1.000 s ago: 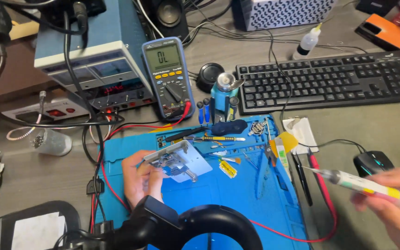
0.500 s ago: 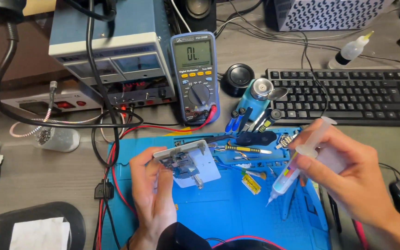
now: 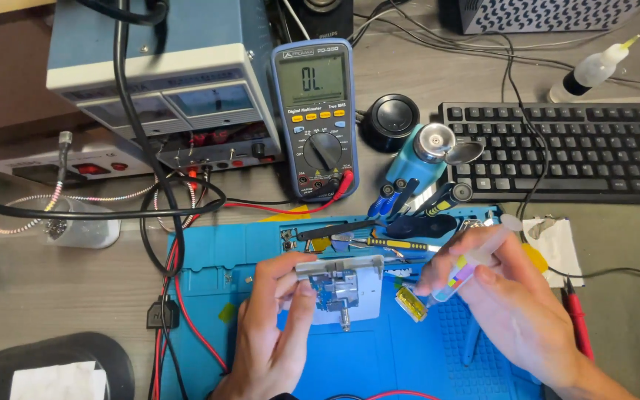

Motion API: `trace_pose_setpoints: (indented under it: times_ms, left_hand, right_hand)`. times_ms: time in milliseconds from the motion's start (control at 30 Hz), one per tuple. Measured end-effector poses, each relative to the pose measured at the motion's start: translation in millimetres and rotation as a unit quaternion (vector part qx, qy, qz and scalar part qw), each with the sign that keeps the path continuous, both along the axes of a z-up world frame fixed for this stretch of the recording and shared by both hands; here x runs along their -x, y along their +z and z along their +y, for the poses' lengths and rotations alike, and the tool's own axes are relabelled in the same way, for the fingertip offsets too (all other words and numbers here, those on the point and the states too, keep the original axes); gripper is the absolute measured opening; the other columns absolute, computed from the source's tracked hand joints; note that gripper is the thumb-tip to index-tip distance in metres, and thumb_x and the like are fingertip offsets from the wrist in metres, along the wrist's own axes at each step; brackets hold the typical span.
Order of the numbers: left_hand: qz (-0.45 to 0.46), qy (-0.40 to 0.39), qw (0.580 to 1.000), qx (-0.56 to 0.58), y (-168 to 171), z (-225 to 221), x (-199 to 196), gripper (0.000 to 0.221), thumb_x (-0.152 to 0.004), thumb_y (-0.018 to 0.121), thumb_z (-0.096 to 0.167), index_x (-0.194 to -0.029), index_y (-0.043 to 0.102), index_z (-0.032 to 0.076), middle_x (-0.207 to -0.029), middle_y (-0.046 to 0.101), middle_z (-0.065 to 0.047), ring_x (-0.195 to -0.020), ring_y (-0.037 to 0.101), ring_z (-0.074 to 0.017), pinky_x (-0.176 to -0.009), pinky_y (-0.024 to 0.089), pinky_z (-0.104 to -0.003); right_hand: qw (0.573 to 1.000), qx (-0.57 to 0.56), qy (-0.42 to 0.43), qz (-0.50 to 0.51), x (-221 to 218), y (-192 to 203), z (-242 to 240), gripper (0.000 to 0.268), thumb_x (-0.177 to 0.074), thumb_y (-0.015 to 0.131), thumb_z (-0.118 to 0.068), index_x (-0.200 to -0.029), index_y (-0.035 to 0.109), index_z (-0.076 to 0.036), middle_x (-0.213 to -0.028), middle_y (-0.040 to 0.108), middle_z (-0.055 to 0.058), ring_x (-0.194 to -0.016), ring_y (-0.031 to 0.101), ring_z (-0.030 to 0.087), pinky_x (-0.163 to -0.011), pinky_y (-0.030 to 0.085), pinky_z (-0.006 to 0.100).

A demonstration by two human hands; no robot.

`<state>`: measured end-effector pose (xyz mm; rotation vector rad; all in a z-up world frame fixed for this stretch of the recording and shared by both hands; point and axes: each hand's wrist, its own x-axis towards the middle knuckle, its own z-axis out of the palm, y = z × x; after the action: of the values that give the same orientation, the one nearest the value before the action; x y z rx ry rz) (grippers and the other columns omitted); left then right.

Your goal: Repairing a mobile phone motherboard by heating components, applying flux, and inspecting under a magnifying glass.

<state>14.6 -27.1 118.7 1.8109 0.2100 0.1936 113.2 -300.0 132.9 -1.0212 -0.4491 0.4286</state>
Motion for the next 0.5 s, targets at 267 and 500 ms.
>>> trace_pose_setpoints:
  times_ms: [267,500]
  left_hand:
    - [0.105,-0.072,0.992,0.016,-0.5,-5.9,1.6,0.049,-0.108,0.057,0.043,-0.145,0.061,0.013,-0.112,0.097,-0.009,-0.097,0.091,-0.0201,-0.085,0.072,-0.035]
    - [0.147,-0.091,0.984,0.049,3.4,-15.1,6.4,0.053,-0.104,0.057,0.053,-0.143,0.063,0.017,-0.131,0.095,-0.008,-0.117,0.091,-0.0203,-0.09,0.07,-0.034]
  right_hand:
    - [0.994,-0.079,0.055,0.043,3.2,14.1,-1.4,0.039,-0.121,0.058,-0.046,-0.118,0.059,-0.007,-0.083,0.042,0.005,-0.073,0.041,0.021,-0.067,0.035,0.038]
    - [0.995,-0.089,0.044,0.034,9.3,19.1,-10.0,0.057,-0.116,0.065,-0.054,-0.085,0.05,-0.009,-0.07,0.039,0.001,-0.06,0.034,0.017,-0.057,0.029,0.036]
